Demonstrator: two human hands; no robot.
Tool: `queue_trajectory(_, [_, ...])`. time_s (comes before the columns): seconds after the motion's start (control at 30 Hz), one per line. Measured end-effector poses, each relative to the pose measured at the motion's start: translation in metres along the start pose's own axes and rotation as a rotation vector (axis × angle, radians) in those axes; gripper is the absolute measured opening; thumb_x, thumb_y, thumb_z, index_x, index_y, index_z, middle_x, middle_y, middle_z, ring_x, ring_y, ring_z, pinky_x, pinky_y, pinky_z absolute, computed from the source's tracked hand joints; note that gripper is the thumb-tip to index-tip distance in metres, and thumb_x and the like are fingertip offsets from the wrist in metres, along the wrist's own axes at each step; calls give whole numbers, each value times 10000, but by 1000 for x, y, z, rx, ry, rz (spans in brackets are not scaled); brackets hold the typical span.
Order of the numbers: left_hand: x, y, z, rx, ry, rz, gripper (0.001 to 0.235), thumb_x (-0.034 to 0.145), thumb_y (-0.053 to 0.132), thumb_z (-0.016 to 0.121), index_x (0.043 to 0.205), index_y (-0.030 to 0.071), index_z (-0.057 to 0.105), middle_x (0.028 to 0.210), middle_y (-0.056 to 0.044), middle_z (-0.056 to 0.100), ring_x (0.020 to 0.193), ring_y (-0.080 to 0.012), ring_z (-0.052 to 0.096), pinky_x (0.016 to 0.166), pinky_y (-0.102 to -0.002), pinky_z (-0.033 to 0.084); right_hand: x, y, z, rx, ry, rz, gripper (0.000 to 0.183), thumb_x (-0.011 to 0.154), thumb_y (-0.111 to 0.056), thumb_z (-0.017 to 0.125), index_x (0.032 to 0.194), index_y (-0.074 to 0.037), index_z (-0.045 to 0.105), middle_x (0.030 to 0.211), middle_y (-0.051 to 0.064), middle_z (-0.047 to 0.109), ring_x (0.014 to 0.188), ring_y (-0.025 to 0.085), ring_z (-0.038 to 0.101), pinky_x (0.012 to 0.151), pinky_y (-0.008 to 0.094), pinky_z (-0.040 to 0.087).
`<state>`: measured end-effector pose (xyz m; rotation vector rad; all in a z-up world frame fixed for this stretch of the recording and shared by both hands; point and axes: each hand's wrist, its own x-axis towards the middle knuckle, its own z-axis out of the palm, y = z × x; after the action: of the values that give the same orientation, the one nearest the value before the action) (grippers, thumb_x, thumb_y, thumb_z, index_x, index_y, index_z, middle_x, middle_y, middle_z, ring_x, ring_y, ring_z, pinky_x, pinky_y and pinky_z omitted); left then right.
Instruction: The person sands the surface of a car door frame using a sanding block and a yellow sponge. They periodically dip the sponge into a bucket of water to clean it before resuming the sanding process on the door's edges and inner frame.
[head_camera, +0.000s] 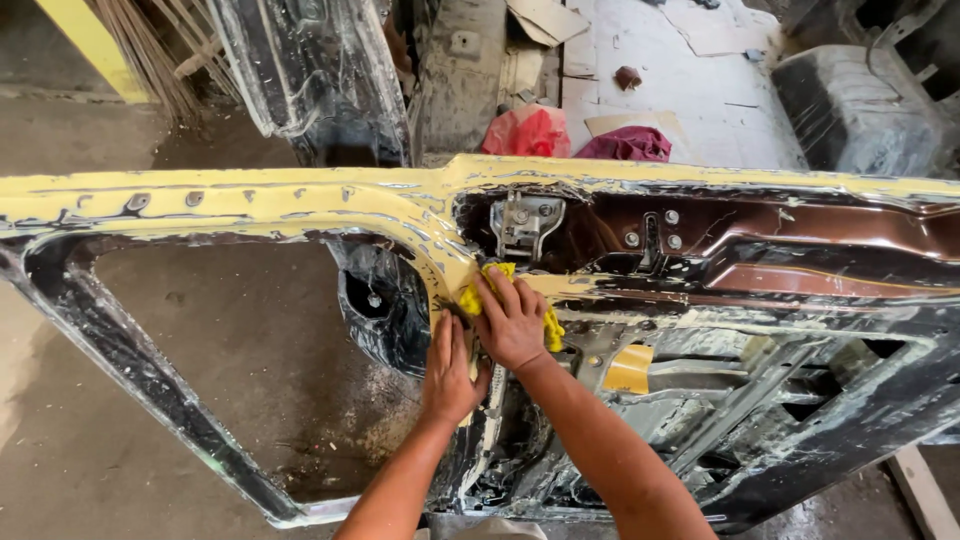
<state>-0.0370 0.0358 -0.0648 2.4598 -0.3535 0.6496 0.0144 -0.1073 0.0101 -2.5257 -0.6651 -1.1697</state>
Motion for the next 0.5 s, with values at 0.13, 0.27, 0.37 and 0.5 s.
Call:
queue_trajectory(0.13, [-10,8,10,-191,51,-76,934,834,244,722,1560,-60,220,1629,-280,208,1468,-475,321,1158,-477,379,-12,28,-9,-77,-38,-122,537,923,-246,698,1444,-175,591,1522,30,505,1271,306,477,1068,461,326])
queue_trajectory(0.27, [-6,9,13,-311,217,-59,802,861,149,679,1538,-36,292,1590,-275,321,1435,-483,396,1155,-491,408,-15,43,-26,-90,-233,-544,553,854,-190,625,1407,-189,630,1498,0,539,1266,266,562,1038,437,459])
queue_trajectory(0.37, [1,11,11,-340,316,-68,692,875,107,659,1488,-13,362,1524,-264,414,1388,-470,455,1142,-492,427,15,41,-27,-32,-255,-615,487,866,-191,586,1349,-188,646,1509,11,528,1269,260,576,1031,424,475])
queue_trajectory(0.5, [6,18,2,-426,345,-133,561,902,81,651,1410,-10,428,1429,-254,492,1315,-450,522,1098,-478,460,94,-6,-47,-5,-154,-535,458,885,-169,613,1336,-87,636,1540,65,516,1311,295,550,1085,417,463])
